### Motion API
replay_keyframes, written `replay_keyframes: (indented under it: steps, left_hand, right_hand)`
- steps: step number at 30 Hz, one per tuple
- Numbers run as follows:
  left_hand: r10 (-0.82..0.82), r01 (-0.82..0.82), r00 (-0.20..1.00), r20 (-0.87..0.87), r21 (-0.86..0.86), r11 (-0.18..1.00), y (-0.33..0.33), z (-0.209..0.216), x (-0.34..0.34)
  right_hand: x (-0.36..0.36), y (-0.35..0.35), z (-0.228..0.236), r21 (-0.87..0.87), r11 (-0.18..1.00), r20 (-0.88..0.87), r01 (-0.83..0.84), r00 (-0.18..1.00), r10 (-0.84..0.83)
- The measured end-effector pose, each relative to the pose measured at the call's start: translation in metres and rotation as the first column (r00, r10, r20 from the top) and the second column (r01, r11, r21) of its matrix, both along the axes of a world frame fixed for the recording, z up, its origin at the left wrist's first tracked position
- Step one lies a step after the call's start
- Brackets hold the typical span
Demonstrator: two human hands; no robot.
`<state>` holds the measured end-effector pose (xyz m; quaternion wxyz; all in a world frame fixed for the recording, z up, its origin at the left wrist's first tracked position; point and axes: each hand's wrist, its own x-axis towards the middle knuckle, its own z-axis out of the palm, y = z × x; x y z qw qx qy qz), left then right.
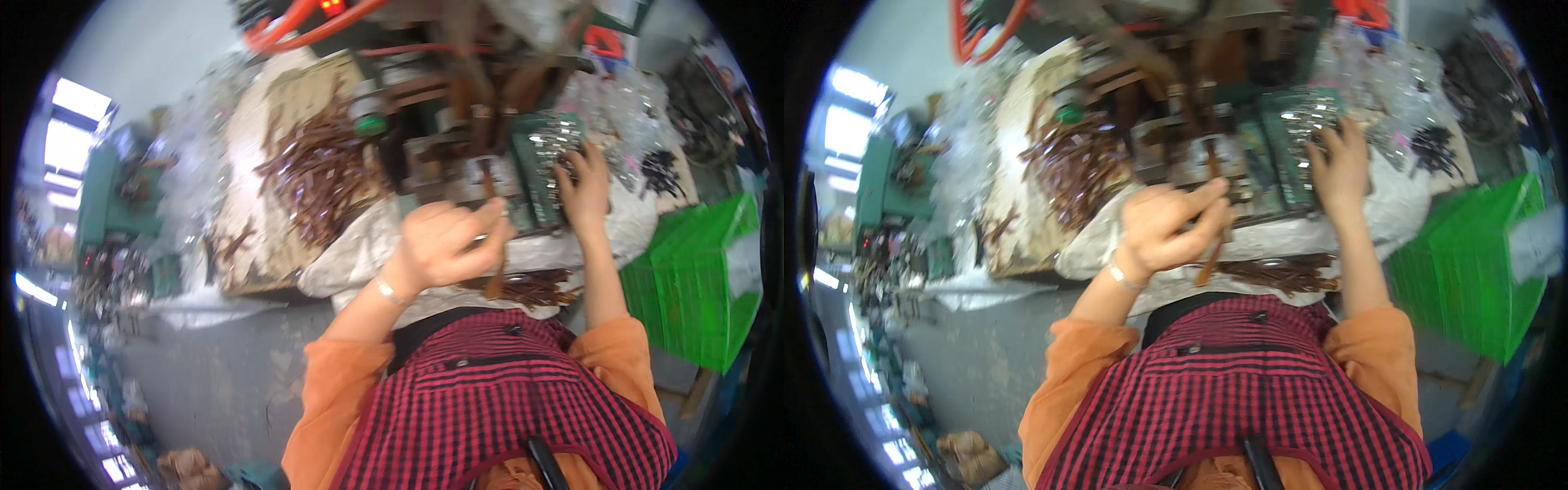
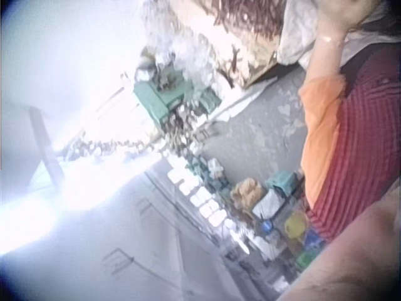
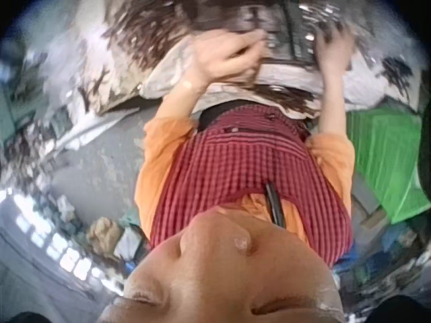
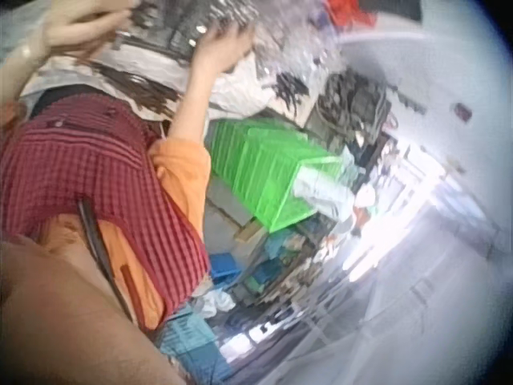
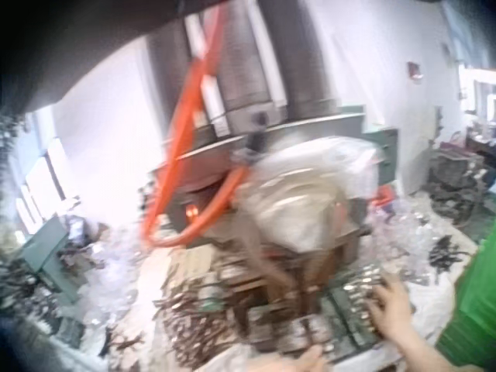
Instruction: The person repeatedly picks up brown strap-like pieces and small metallic beads, inserts the beads into the straps, and places the assembled pieces into a green plastic basket. The process is continuous and repetitive throughout the clip.
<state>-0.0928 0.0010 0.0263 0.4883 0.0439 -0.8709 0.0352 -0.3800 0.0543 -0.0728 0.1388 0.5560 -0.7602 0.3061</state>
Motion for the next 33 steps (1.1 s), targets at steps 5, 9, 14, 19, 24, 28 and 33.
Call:
replay_keyframes:
  steps: [5, 9, 14, 19, 24, 28, 33]
  left_hand:
    - [0.000, 0.000, 0.999, -0.042, 0.018, 1.000, 0.001, -0.002, 0.000]
    - [0.058, -0.046, 0.997, -0.050, 0.223, 0.974, 0.023, -0.001, 0.007]
    - [0.485, -0.456, 0.872, -0.064, 0.252, 0.854, 0.055, 0.001, 0.083]
    - [0.827, -0.651, 0.466, -0.315, 0.510, 0.562, -0.002, 0.040, 0.159]
    - [0.862, -0.859, 0.483, 0.151, 0.271, 0.434, -0.086, -0.005, 0.182]
    - [0.817, -0.960, 0.278, 0.506, 0.173, 0.219, -0.119, -0.078, 0.156]
    - [0.878, -0.883, 0.438, 0.196, 0.276, 0.379, -0.115, -0.084, 0.164]
  right_hand:
    - [0.012, -0.003, 0.012, -0.082, 0.990, -0.057, -0.111, 0.993, 0.107]
    - [0.020, -0.019, 0.021, 0.037, 0.957, -0.159, -0.288, 0.944, 0.290]
    - [0.012, -0.015, 0.024, -0.024, 0.999, 0.154, -0.039, 0.987, 0.042]
    - [0.006, -0.003, 0.021, -0.156, 0.985, 0.474, -0.074, 0.869, 0.141]
    - [0.034, -0.014, 0.040, -0.172, 0.978, 0.557, -0.116, 0.808, 0.194]
    - [0.019, -0.006, 0.027, -0.143, 0.988, 0.577, -0.061, 0.806, 0.134]
    - [0.003, 0.041, 0.018, -0.195, 0.980, 0.467, 0.038, 0.882, 0.058]
